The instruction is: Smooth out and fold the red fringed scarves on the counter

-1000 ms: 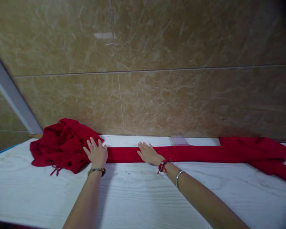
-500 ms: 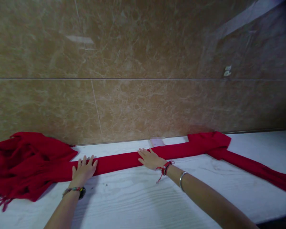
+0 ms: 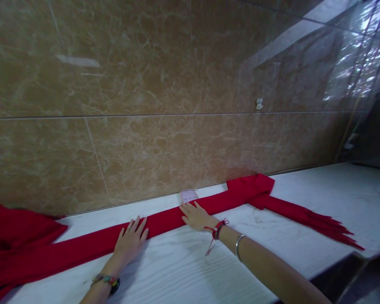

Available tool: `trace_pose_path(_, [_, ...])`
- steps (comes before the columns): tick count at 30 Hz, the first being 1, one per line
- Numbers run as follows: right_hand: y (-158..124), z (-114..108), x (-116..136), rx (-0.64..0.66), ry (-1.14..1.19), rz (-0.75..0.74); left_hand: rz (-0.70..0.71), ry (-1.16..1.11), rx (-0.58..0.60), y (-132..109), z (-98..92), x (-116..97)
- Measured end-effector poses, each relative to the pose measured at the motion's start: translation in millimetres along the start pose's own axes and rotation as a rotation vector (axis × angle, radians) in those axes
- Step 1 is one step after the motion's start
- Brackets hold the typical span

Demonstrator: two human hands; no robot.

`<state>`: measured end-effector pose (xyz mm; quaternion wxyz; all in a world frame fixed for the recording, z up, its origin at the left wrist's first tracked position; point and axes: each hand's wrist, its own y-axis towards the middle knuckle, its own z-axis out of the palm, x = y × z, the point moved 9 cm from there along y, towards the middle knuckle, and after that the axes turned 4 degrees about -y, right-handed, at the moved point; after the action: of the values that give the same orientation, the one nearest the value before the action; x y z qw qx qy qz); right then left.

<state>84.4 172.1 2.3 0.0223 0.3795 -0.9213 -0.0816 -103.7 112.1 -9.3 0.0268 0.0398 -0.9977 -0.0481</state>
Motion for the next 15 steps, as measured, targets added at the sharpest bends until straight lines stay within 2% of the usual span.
trace_pose_path(4, [-43,3,-98,0.012,-0.029,0.167,-0.023,-0.016,0.05,1,2.9,6])
trace_pose_path(7, [-64,-2,-144,-0.003,-0.065,0.251,-0.063,0.009,0.028,8,-0.4,-11])
trace_pose_path(9, [-64,-7,-149,-0.03,-0.086,0.243,-0.022,0.02,-0.053,18,-8.1,-39])
trace_pose_path(12, [-50,-8,-130,-0.064,-0.102,0.151,0.088,-0.001,-0.16,35,-16.0,-88])
trace_pose_path(15, [-42,-1,-115,-0.087,-0.088,0.023,0.182,0.023,-0.138,47,-7.1,-117])
